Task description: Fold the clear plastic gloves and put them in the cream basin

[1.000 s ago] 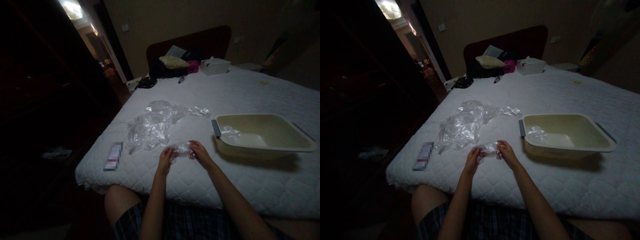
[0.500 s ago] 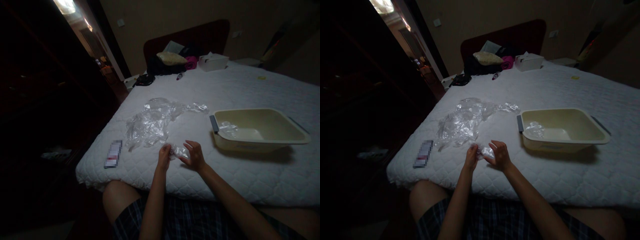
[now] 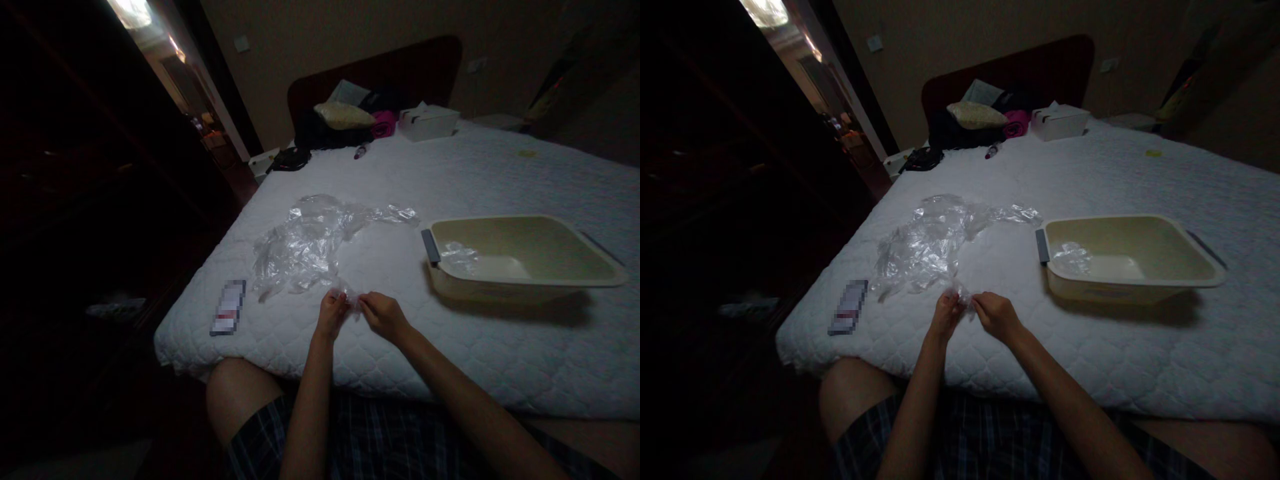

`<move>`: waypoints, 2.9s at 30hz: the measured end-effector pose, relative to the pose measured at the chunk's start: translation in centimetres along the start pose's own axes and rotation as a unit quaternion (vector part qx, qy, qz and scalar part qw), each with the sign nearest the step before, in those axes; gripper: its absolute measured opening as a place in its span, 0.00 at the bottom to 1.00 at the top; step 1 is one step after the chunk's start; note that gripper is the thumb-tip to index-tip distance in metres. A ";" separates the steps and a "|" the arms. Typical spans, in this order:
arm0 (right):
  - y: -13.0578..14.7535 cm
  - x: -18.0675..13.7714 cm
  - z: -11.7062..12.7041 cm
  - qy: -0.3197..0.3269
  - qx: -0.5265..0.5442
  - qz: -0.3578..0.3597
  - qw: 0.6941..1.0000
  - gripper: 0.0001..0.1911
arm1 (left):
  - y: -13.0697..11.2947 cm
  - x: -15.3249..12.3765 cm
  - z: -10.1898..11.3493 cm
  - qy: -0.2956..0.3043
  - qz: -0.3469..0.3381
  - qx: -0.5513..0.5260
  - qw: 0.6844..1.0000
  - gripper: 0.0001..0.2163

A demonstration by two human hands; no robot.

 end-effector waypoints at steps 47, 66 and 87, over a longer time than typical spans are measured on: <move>-8.5 -1.3 -0.2 -0.092 0.718 -0.327 0.608 0.18 | 0.8 -1.1 1.9 -0.064 0.132 -0.195 0.970 0.05; -7.8 -1.5 -1.0 -0.050 0.582 -0.342 0.736 0.12 | 2.0 -2.4 -1.9 0.077 0.195 -0.108 0.972 0.19; -8.2 -1.6 0.0 -0.098 0.641 -0.346 0.678 0.23 | 1.2 -0.9 1.2 -0.056 0.060 -0.025 0.996 0.11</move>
Point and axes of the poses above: each hand's wrist, its own x-axis towards the middle knuckle, its own z-axis out of the back of the hand, y = z × x, the point moved 10 cm from there along x, towards the middle knuckle, and after that the axes turned 1 degree about z, right-handed, at the moved point
